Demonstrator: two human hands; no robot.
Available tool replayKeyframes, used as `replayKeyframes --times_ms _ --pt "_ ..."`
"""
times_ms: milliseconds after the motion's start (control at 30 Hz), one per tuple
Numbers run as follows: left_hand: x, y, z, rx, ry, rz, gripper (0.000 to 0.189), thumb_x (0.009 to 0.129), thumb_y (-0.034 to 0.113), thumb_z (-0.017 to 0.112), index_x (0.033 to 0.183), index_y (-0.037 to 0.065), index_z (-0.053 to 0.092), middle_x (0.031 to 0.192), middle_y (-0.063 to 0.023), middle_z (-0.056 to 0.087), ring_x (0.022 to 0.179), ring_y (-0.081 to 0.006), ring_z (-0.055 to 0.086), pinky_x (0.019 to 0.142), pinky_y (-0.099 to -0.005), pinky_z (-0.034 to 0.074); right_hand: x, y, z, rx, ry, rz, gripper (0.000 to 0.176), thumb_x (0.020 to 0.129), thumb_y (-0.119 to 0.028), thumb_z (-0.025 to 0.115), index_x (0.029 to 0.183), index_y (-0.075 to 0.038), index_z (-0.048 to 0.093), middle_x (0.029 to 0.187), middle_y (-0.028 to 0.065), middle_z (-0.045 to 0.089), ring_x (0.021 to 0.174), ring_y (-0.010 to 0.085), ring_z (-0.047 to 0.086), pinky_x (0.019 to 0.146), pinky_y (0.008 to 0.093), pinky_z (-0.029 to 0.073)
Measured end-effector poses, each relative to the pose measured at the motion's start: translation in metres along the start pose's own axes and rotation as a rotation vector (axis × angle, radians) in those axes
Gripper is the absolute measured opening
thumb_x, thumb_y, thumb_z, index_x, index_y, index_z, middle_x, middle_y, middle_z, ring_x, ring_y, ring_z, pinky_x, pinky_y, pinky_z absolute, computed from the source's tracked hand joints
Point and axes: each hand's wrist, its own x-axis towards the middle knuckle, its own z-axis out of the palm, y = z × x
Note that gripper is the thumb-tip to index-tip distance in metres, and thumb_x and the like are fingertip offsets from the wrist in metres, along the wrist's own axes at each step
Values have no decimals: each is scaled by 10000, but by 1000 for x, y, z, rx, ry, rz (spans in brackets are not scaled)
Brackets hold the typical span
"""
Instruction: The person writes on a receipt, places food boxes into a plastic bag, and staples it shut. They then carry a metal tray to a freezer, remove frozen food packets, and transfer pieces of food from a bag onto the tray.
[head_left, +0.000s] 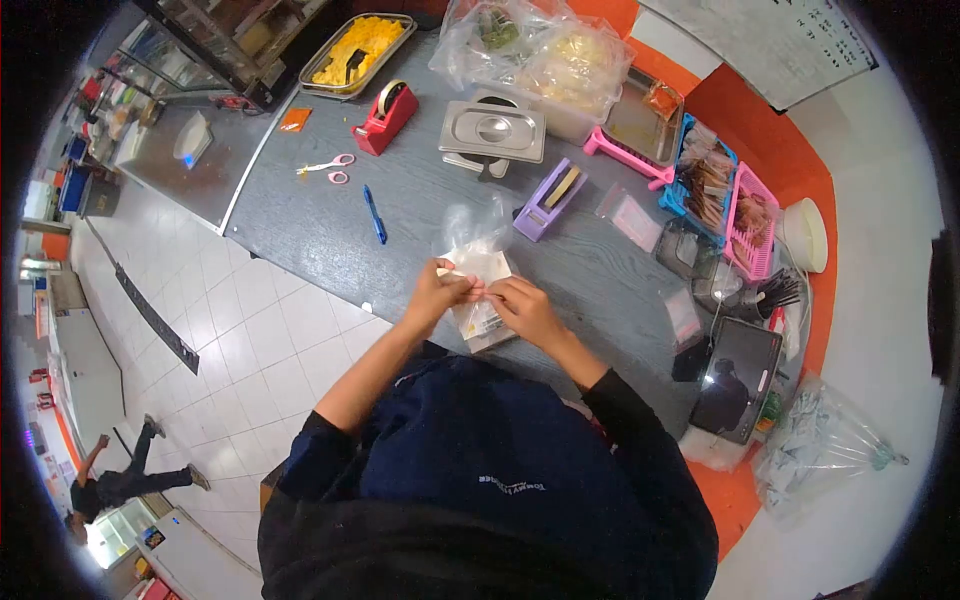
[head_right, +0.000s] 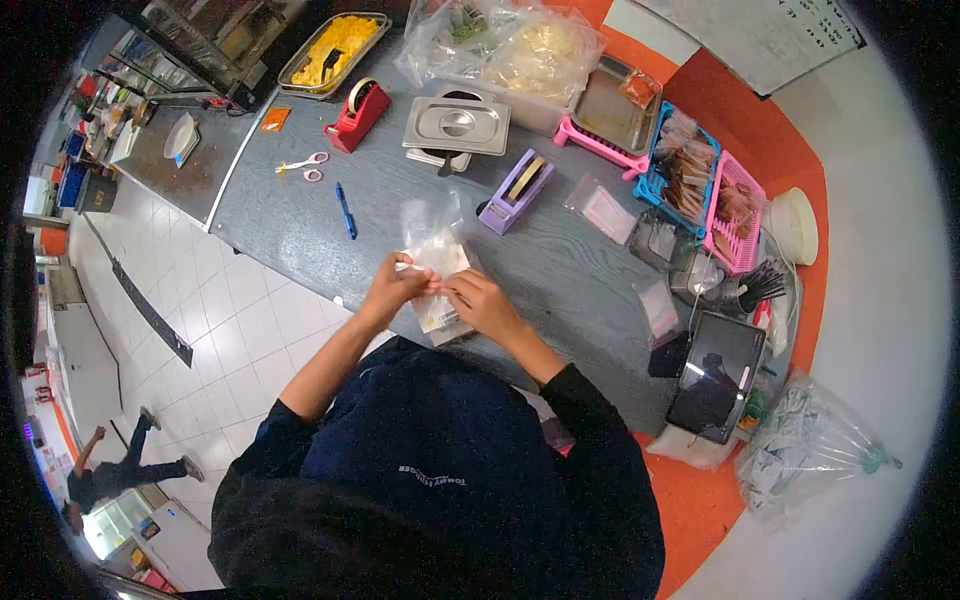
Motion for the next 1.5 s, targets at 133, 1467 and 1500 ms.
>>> replayKeyframes --times_ms 133,1467,1500 --pt "-21 -8 27 414 239 557 208 866 113 597 940 12 431 889 -167 660 757 -216 666 657 -302 537 -8 -1 -7 127 -11 274 118 774 0 647 890 17 633 851 100 644 757 181 634 685 271 500" --pt "0 43 4 1344 -58 763 251 648 248 665 868 136 623 998 -103 512 974 -290 532 742 -415 468 9 71 -2 465 598 754 244 846 -195 640 1035 -67 552 875 -2 570 619 52 468 536 199 387" --pt "0 46 2 1355 -77 777 251 648 248 665 868 136 623 998 -103 512 974 -290 532 742 -415 468 13 112 9 323 622 786 256 842 -223 646 1035 -67 582 828 -8 559 592 54 477 499 197 380"
